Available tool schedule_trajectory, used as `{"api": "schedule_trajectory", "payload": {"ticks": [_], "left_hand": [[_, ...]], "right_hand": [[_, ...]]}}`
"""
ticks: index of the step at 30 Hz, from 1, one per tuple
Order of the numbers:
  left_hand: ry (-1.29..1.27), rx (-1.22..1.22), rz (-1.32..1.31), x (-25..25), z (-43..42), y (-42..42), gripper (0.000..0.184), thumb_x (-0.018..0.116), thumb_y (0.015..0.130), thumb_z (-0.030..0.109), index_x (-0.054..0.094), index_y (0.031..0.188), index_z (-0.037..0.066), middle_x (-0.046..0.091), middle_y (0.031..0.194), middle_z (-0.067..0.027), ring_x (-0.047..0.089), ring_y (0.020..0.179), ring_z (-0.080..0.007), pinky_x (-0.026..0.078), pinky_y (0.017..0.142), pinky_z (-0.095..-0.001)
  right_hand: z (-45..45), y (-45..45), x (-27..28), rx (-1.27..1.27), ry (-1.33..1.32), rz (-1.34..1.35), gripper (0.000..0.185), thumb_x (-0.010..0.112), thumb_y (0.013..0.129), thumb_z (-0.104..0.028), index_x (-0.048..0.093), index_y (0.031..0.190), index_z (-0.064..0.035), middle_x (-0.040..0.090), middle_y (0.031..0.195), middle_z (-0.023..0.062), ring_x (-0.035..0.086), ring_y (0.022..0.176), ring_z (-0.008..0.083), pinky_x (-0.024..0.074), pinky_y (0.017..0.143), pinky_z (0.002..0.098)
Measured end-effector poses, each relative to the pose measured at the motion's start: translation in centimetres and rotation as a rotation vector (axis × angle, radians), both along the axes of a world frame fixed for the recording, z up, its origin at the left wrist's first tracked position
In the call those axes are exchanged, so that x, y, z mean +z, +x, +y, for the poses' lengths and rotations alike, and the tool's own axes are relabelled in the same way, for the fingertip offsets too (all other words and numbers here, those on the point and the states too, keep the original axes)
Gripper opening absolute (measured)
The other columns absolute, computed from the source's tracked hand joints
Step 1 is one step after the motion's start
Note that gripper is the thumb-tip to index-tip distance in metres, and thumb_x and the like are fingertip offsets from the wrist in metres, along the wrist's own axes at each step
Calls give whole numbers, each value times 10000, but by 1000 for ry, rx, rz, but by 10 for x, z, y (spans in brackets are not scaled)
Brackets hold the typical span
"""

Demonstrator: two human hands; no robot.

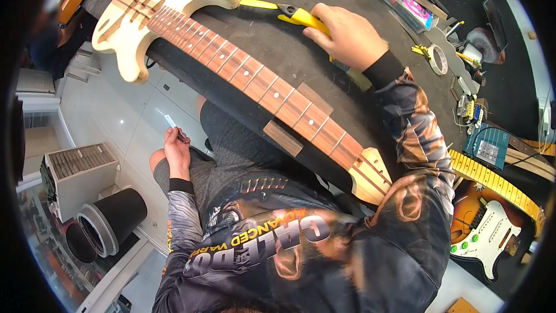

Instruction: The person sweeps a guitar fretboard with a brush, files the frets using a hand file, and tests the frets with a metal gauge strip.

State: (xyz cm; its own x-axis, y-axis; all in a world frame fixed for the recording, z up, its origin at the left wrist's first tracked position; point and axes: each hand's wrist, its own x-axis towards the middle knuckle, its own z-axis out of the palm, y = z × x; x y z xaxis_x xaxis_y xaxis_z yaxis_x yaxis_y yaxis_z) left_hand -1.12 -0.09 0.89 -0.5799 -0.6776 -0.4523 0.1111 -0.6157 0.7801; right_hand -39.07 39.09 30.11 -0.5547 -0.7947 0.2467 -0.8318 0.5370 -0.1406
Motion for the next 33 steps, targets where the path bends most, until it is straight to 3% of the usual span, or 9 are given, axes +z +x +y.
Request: {"api": "schedule_trajectory", "payload": {"ticks": [13, 23, 27, 29, 33], "left_hand": [[-56, -36, -92, -32, -11, -3, 37, 670, 1176, 138, 651, 1191, 110, 663, 972, 7, 620, 824, -135, 471, 767, -326], [-285, 189, -89, 5, 11, 24, 51, 698, 1154, 69, 658, 1182, 53, 649, 965, -32, 593, 829, -149, 474, 784, -322], [-445, 270, -77, 43, 18, 25, 19, 674, 1165, 54, 662, 1169, 39, 638, 949, -29, 573, 840, -133, 468, 787, -304], [-529, 277, -55, 80, 26, 17, 22, 663, 1172, 52, 660, 1157, 36, 633, 938, -31, 564, 845, -133, 472, 800, -307], [-815, 241, 49, 173, 48, -17, 37, 632, 1179, 36, 649, 1147, 29, 620, 930, -50, 545, 878, -151, 480, 843, -345]], "right_hand": [[2, 5, -16, 1, -233, -16, 314, 862, 1042, -318, 737, 1188, -69, 717, 1017, 114, 713, 996, 351, 575, 868, 481], [1, 4, -13, 13, -253, -60, 279, 878, 1017, -240, 744, 1164, -44, 695, 1046, 111, 679, 1021, 346, 556, 893, 471], [1, 4, -13, 13, -270, -66, 270, 872, 1023, -236, 753, 1167, -42, 696, 1043, 109, 681, 1016, 342, 552, 887, 472], [2, 5, -14, 4, -262, -77, 269, 870, 1025, -236, 754, 1174, -44, 702, 1041, 101, 683, 1008, 336, 548, 902, 478], [3, 2, -11, 43, -314, -25, 304, 867, 1030, -212, 757, 1265, -54, 726, 1169, 113, 691, 1134, 348, 546, 999, 479]]}}
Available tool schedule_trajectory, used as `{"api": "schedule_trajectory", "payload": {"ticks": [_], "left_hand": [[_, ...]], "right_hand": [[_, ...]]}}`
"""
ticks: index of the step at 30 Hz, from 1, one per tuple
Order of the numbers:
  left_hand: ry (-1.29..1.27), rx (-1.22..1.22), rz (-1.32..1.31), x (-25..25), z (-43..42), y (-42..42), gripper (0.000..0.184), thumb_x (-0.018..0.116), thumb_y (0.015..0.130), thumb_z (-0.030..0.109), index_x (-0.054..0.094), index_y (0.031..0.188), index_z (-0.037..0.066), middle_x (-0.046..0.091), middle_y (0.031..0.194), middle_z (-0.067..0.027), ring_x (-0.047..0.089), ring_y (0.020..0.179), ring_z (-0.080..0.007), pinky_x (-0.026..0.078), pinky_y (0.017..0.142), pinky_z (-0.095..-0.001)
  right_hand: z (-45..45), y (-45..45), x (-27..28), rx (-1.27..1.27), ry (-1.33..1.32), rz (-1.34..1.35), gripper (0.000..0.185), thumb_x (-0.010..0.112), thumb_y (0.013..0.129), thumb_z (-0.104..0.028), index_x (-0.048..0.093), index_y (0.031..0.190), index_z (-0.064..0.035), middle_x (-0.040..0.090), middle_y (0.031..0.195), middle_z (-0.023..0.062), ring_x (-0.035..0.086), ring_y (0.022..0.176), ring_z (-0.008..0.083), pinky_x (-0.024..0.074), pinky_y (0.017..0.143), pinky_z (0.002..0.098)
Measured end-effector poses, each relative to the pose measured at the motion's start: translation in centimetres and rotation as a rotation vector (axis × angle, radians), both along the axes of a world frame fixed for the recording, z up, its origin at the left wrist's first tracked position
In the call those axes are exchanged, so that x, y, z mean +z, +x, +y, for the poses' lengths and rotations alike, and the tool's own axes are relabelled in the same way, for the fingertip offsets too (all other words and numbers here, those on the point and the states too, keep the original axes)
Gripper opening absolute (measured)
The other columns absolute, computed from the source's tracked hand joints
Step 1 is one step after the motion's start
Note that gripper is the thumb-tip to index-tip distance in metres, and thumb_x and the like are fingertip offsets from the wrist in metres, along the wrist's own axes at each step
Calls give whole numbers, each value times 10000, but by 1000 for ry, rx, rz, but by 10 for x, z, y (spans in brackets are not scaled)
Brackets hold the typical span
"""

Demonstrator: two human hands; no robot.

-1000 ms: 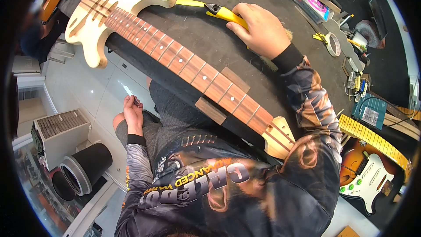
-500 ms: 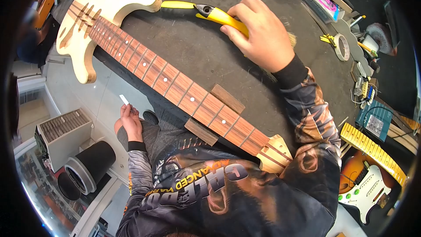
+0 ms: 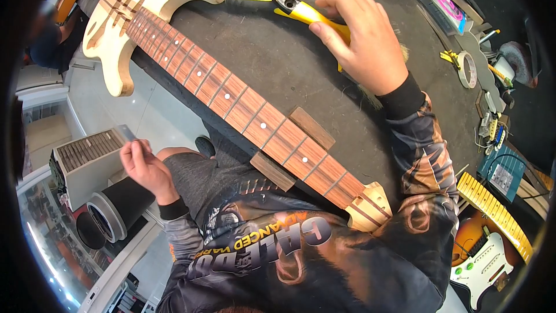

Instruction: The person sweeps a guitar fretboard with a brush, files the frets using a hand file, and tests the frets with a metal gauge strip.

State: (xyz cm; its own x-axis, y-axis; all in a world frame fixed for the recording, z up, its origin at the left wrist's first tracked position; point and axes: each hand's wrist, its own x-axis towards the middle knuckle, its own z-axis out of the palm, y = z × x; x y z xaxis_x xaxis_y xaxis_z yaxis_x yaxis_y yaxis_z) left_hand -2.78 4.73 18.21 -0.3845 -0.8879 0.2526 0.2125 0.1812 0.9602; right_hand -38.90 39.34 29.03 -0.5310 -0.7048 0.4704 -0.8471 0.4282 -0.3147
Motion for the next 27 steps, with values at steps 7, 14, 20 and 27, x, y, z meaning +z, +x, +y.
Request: {"api": "schedule_trajectory", "payload": {"ticks": [7, 14, 20, 27], "left_hand": [[-656, -449, 35, 119, 78, -66, 175, 800, 951, 32, 753, 1119, 24, 658, 918, -72, 560, 806, -220, 463, 841, -472], [-861, -755, -111, 145, 140, -101, 315, 962, 790, 14, 819, 1070, 32, 696, 844, -46, 624, 684, -237, 422, 717, -407], [-867, -736, -164, 135, 155, -108, 293, 949, 811, -41, 802, 1057, 18, 716, 827, -65, 629, 674, -246, 432, 724, -409], [-858, -705, -210, 135, 153, -116, 267, 928, 799, -69, 800, 1017, 17, 706, 808, -58, 614, 671, -233, 427, 726, -402]], "right_hand": [[24, 25, 68, 172, -265, -142, 429, 661, 998, 135, 720, 1405, 12, 682, 1462, 157, 648, 1415, 272, 476, 1236, 409], [31, 71, 80, 551, -150, -194, 445, 918, 879, -152, 769, 1288, -59, 722, 1201, 131, 680, 1139, 342, 550, 1026, 493], [24, 80, 57, 533, -161, -268, 454, 974, 809, -51, 794, 1224, -85, 710, 1126, 90, 678, 1047, 337, 550, 949, 469], [11, 71, 44, 517, -131, -262, 359, 947, 813, -27, 768, 1115, -101, 676, 1096, 65, 666, 1051, 325, 560, 919, 449]]}}
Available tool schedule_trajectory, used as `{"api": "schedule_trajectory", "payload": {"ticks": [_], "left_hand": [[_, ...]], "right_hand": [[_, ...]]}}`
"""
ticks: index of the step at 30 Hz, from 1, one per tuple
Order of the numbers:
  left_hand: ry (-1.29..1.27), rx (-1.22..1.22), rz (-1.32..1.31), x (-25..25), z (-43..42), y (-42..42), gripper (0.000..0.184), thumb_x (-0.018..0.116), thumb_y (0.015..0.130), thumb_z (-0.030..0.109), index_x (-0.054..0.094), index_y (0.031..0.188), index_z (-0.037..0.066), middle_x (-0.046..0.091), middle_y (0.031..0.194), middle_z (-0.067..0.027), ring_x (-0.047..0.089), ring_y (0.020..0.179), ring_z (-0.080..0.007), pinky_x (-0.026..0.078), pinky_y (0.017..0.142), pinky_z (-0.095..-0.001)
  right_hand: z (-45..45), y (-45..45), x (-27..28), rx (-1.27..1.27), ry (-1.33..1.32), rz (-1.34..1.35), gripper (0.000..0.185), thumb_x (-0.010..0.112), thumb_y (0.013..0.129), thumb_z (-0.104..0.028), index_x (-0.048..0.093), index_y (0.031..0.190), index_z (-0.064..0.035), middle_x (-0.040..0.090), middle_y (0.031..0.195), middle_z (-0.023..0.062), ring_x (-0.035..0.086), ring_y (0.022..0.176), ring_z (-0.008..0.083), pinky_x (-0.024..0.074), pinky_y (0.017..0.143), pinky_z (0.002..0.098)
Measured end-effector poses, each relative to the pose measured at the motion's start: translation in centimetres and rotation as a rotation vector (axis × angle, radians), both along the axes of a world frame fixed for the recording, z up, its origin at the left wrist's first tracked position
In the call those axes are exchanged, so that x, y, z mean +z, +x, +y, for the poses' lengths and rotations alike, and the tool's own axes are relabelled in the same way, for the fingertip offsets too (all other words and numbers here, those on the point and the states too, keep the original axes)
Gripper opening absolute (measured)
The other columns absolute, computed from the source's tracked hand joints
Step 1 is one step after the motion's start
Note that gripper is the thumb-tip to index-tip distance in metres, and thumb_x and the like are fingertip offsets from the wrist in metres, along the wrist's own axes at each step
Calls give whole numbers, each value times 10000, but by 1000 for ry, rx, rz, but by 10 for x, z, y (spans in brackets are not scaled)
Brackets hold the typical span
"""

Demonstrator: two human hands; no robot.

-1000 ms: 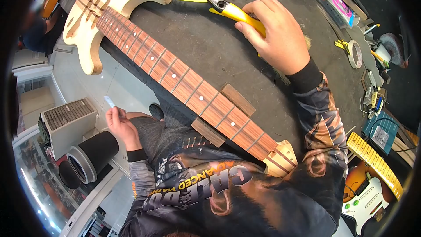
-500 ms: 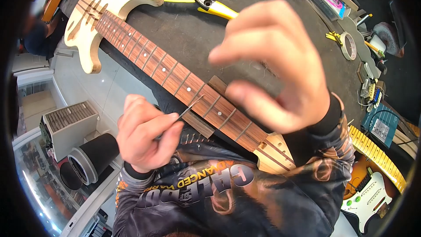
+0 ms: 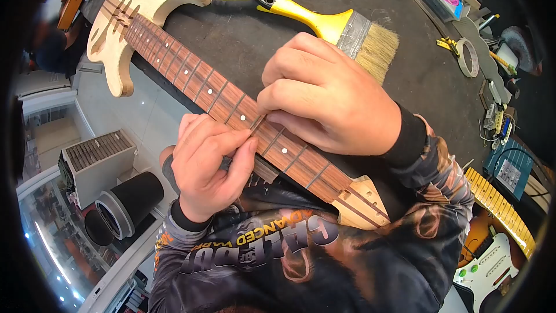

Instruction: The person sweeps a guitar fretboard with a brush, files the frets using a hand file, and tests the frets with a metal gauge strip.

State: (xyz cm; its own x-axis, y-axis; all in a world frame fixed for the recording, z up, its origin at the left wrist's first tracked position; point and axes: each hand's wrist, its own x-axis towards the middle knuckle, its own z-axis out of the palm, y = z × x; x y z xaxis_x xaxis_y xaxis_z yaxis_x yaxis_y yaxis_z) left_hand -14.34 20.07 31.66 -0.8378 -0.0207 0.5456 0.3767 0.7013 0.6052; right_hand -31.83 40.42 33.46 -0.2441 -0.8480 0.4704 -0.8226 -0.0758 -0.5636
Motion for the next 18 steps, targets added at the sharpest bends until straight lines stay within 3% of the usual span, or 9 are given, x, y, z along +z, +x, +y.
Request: {"api": "schedule_trajectory", "payload": {"ticks": [4, 18], "left_hand": [[-31, 51, -36, 1, -2, -2, 234, 922, 822, -30, 786, 993, 54, 721, 855, -49, 643, 712, -254, 438, 745, -401], [7, -38, -8, -1, 4, 0, 268, 918, 805, -86, 794, 1024, 5, 714, 808, -73, 611, 659, -254, 421, 700, -408]], "right_hand": [[-7, -5, -7, 10, -22, 7, 357, 953, 800, 1, 775, 1093, -94, 664, 1070, 61, 670, 1039, 319, 548, 915, 436], [7, 5, 1, -29, 62, 30, 304, 929, 809, -42, 745, 1045, -90, 677, 1075, 74, 671, 1059, 350, 557, 932, 447]]}}
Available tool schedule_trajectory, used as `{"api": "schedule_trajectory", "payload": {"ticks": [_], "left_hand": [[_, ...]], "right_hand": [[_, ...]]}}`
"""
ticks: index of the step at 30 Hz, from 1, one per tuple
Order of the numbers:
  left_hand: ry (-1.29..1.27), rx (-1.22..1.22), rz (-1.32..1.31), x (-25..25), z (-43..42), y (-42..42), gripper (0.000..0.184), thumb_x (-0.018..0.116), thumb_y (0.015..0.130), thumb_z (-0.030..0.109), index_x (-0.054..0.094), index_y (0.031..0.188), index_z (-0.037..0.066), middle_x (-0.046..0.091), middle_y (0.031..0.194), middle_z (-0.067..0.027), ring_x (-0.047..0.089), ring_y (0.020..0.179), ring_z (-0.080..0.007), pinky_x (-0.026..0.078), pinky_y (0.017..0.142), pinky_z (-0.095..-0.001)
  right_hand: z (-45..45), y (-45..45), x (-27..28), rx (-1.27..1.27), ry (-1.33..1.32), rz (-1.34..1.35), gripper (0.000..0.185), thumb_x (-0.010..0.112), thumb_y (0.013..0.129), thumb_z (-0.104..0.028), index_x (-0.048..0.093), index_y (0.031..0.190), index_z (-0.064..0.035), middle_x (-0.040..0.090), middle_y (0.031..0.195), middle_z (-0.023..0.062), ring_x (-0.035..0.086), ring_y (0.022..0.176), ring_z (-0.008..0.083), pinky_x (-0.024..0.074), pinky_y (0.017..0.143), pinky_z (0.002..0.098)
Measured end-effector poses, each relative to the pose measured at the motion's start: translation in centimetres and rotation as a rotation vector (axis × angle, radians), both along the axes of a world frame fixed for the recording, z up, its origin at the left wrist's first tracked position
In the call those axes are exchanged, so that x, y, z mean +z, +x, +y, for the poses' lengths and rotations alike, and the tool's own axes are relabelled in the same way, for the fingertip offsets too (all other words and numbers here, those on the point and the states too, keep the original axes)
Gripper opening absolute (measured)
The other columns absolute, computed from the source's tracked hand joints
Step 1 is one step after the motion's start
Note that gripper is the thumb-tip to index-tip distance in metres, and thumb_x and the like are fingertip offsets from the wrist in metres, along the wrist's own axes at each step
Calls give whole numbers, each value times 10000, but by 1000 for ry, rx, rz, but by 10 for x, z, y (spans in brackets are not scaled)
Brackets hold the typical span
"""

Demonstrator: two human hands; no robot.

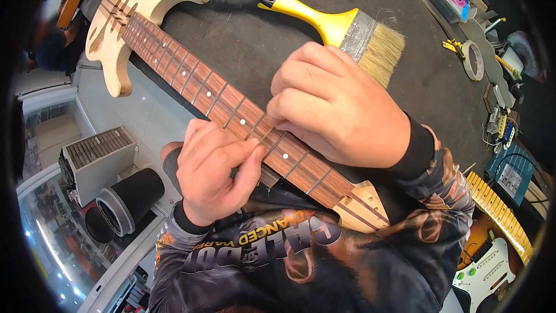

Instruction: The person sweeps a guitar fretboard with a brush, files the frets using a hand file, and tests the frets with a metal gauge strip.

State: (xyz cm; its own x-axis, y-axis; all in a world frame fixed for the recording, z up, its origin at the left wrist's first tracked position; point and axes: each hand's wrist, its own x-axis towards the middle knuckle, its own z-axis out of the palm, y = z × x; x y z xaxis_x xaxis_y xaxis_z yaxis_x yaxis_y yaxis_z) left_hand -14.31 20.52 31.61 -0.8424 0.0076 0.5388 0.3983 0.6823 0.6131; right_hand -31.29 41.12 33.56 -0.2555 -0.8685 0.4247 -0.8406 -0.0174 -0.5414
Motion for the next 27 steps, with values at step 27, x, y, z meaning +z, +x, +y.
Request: {"api": "schedule_trajectory", "payload": {"ticks": [27], "left_hand": [[511, 318, 16, -38, -67, 49, 110, 799, 985, -120, 743, 1009, -29, 664, 856, -62, 548, 762, -155, 380, 691, -326]], "right_hand": [[-33, -19, 77, 311, -167, -494, 417, 826, 1072, -450, 727, 923, -74, 682, 824, 41, 619, 683, 234, 434, 627, 391]]}}
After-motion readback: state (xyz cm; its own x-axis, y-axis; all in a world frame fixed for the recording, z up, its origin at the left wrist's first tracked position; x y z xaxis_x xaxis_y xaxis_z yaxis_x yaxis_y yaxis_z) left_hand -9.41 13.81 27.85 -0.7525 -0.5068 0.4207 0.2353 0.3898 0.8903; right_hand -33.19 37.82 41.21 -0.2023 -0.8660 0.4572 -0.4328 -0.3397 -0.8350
